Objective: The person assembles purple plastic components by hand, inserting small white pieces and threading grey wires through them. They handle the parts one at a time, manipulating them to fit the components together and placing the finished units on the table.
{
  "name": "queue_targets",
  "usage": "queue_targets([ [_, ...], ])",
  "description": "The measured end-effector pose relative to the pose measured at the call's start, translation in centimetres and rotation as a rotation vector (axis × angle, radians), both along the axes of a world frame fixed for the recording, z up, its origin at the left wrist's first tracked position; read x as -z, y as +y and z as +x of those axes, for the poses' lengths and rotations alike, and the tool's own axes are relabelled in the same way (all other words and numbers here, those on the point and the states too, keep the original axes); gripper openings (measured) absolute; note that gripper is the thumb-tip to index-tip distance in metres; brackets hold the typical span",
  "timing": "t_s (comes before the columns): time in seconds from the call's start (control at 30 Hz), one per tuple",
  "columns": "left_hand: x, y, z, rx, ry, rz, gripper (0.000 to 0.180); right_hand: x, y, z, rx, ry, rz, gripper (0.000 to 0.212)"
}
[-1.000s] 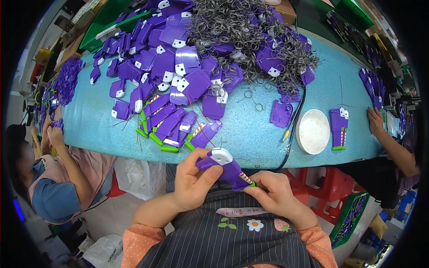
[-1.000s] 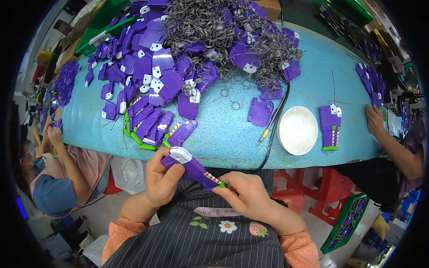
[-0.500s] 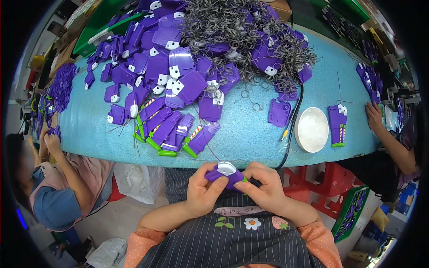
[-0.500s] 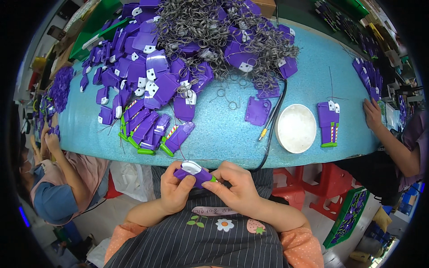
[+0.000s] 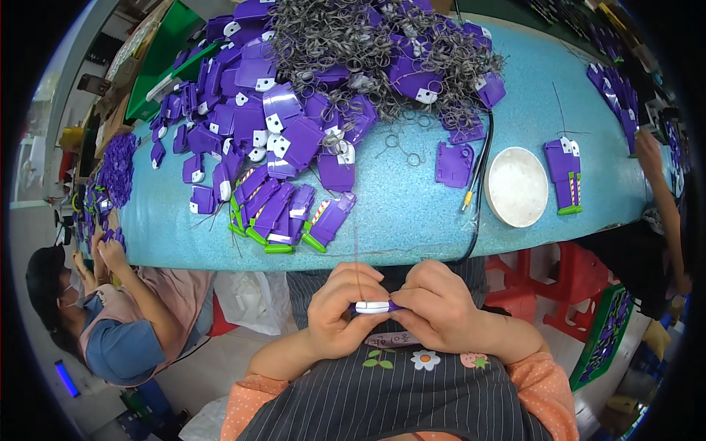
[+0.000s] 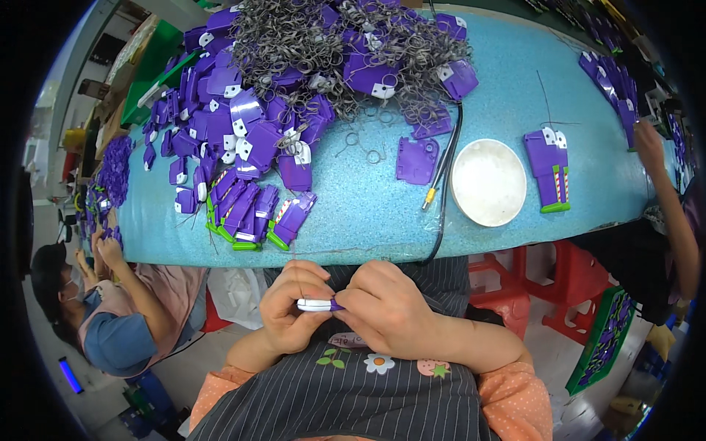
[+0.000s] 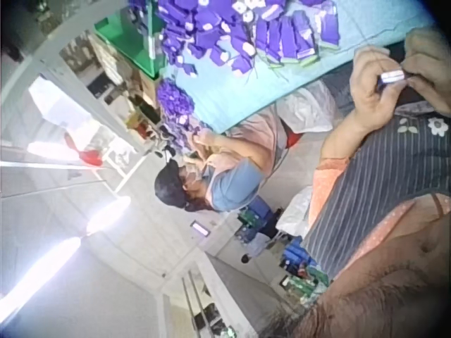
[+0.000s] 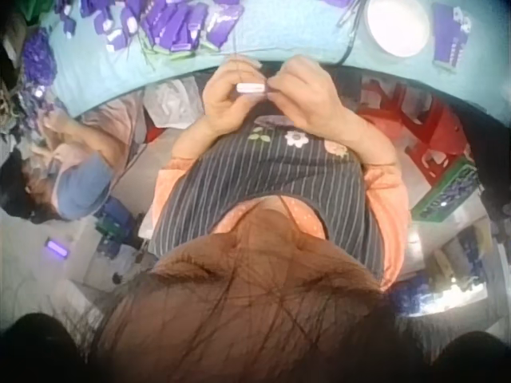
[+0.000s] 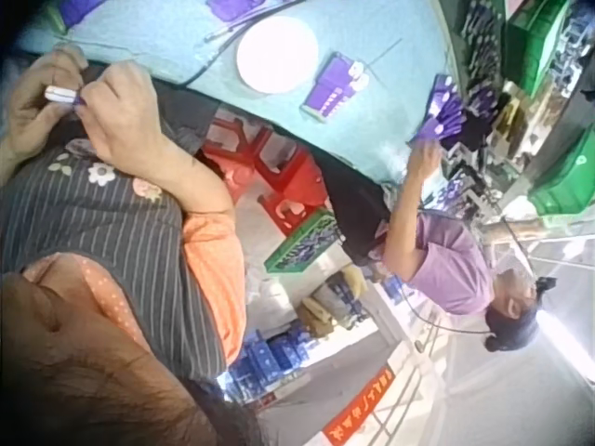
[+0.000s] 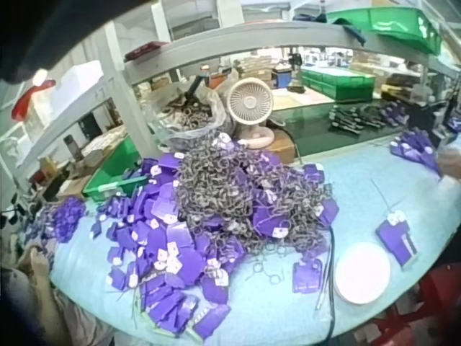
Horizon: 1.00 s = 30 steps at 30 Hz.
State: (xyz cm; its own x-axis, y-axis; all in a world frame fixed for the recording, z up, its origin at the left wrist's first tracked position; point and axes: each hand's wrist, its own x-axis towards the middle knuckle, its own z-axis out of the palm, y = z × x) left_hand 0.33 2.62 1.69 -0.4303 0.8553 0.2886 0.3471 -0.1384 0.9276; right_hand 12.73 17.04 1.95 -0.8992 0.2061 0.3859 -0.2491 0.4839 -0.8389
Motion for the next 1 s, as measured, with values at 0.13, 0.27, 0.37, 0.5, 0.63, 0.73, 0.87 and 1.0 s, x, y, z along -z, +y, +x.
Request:
queue_targets([
  [0.13,0.7,-0.2,0.4,-0.003,0.037,0.059,0.017,0.7,-0.8,0.2,-0.007,0.016,-0.11,0.017],
  [0.27,1.1,-0.4,0.2,0.01,0.021,0.032,0.016,1.7,-1.3,0.2,0.006,0.008,-0.162,0.017],
  [0.37,1.2,-0.6,-0.7,0.085,0.044,0.029,0.021,1.9,-1.4,0.1,0.018,0.012,-0.195,0.016],
  [0.5,0.2,-0.6,-0.2,-0.023,-0.45,-0.049,0.037,1.9,-0.5,0.0,0.039,-0.112,-0.447,0.015],
  [0.63,1.6,-1.6,1.1,0.093,-0.833,-0.136,0.042,2.4,-1.2,0.6,0.025,-0.207,-0.953,0.018],
  [0.73,1.9,-1.1,1.9,0.024,-0.874,-0.094,0.037,2.6,-1.6,0.1,0.041,-0.162,-0.831,0.033],
  [0.87,1.6,-0.6,2.1,-0.106,-0.944,0.008,0.034,2.9,-2.5,0.7,0.07,-0.187,-0.65,0.052],
  [1.0,1.2,-0.3,1.5,-0.104,-1.081,0.004,0.032,1.5,-1.4,1.6,0.16,-0.239,-0.216,0.073],
])
